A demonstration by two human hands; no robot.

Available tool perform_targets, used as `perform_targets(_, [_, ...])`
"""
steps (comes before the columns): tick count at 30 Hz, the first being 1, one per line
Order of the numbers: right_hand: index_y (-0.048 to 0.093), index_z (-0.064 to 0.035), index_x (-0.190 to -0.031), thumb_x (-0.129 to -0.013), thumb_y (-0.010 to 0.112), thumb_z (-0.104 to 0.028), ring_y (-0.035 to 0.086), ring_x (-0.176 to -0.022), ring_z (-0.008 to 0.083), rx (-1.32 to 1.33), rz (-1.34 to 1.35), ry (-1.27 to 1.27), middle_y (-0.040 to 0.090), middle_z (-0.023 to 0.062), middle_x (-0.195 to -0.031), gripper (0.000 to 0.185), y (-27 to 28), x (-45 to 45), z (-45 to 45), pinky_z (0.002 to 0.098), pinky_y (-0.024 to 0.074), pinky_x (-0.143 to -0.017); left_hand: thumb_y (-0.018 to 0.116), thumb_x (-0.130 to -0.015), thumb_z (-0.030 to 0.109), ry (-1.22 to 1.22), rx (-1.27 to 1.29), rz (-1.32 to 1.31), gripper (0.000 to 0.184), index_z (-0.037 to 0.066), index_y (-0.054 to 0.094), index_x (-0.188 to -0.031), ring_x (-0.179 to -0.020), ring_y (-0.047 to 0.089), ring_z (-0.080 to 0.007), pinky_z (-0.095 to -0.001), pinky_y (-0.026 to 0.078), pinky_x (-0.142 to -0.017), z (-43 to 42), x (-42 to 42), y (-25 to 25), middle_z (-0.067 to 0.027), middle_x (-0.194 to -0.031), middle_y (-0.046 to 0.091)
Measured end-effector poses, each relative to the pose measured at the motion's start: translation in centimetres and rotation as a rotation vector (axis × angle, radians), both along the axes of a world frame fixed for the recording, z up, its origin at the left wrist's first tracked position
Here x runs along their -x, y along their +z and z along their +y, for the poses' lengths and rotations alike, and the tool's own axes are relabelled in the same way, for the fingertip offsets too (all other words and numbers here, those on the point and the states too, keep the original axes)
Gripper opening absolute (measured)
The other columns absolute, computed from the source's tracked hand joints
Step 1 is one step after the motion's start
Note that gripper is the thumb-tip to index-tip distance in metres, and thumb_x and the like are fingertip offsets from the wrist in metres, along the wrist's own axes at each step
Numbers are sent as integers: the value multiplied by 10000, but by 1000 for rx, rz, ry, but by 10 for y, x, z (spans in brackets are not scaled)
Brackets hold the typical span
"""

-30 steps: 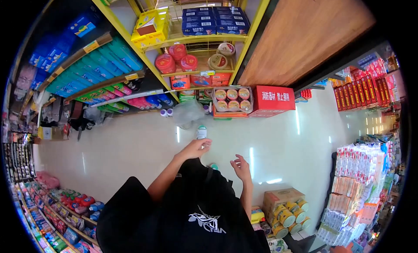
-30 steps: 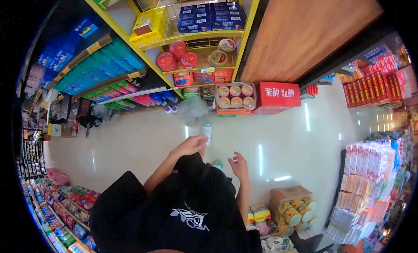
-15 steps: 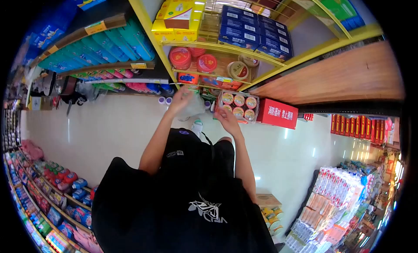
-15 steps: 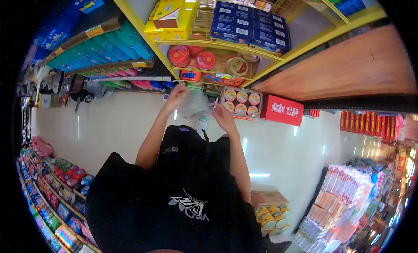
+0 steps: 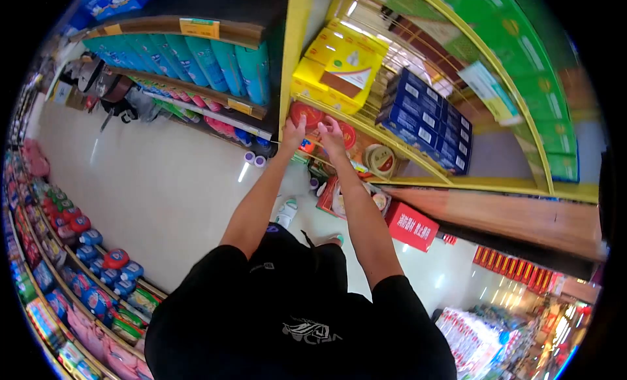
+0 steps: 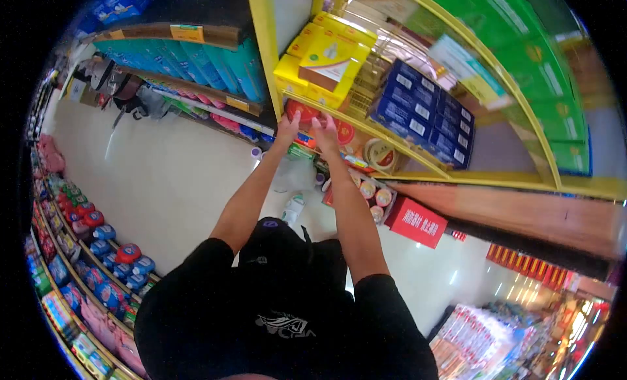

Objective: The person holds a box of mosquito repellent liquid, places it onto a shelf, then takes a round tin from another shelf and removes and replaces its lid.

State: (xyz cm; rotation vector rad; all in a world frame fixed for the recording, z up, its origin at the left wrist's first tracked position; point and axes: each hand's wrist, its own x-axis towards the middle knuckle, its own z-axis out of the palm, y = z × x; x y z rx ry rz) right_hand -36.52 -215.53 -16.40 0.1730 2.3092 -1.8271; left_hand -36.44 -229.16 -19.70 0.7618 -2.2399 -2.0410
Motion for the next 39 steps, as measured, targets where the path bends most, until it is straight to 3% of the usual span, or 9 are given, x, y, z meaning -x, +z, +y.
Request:
perform_targets(2, [492, -34, -1304, -903, 612, -295, 556, -1088, 220, -5, 72, -84, 598, 123, -1186, 493, -18, 26, -13, 337, 430, -941, 512, -877, 557, 8, 15, -73, 699, -6, 485, -1289, -1192, 468, -435, -459, 363, -1029, 2, -6, 22, -292, -1294, 487])
perform_targets(5, [552, -4, -1244, -869, 656, -276, 585, -1057, 244, 24, 72, -93, 624, 135, -1163, 475, -74, 54, -18, 348, 445, -926, 486, -877, 585, 67, -12, 12, 712, -8, 506, -1271, -1201, 441, -455, -482, 348, -1034, 7, 28, -83, -284, -1326, 459])
perform_targets(9, [595, 4, -1189, -832, 698, -234, 634, -921, 217, -321, -77, -146, 676, 106, -1041, 441, -100, 59, -17, 335, 496, -830, 529, -877, 551, 122, -103, -178, 672, -15, 533, -1240, -1117, 534, -378, -452, 405, -974, 4, 7, -10, -239, -1207, 568])
perform_targets(12, [566, 7, -1212, -823, 703, -203, 627, -909, 184, -471, -104, -157, 667, 105, -1053, 463, -43, 42, -28, 317, 497, -810, 576, -877, 499, 142, -244, -131, 613, -25, 556, -1194, -1019, 599, -269, -377, 461, -894, 2, -3, 28, -182, -1074, 640])
perform_targets(15, [508, -8, -1226, -824, 697, -165, 625, -914, 189, -354, -87, -265, 642, 105, -1063, 471, -133, 53, -24, 325, 498, -812, 637, -874, 395, 174, -447, -77, 518, -35, 565, -1154, -948, 612, -173, -301, 480, -831, 2, -6, 33, -118, -995, 659])
perform_targets(21, [497, -22, -1215, -858, 664, -124, 588, -814, 149, 331, -207, -299, 627, 59, -1009, 407, -64, 4, -15, 277, 484, -704, 719, -839, 227, 224, -369, 196, 480, -43, 516, -1181, -935, 596, -158, -281, 469, -821, 7, -4, -62, -77, -1025, 623])
perform_targets(28, [500, -68, -1268, -836, 701, -163, 504, -748, 73, 484, -249, -145, 610, 3, -960, 486, 0, -68, 11, 243, 405, -609, 587, -940, 250, 24, -739, -162, 192, 148, 560, -1101, -520, 402, -11, -181, 343, -488, -3, -75, 20, 65, -715, 494])
perform_targets(33, [489, -97, -1326, -847, 689, -165, 509, -777, 68, 611, -214, -25, 607, 0, -953, 523, 3, -155, 61, 224, 400, -637, 595, -932, 322, -232, -838, -372, 228, 186, 520, -1099, -750, 486, -68, -251, 405, -641, -4, -159, 14, 56, -879, 532])
perform_targets(39, [459, -24, -1339, -849, 681, -123, 587, -953, 123, 676, -176, -198, 629, 38, -1046, 546, 11, -288, 141, 274, 453, -895, 608, -919, 344, -743, -736, -613, 257, 194, 521, -1108, -891, 507, -106, -265, 406, -721, 42, -223, 14, 33, -1002, 543])
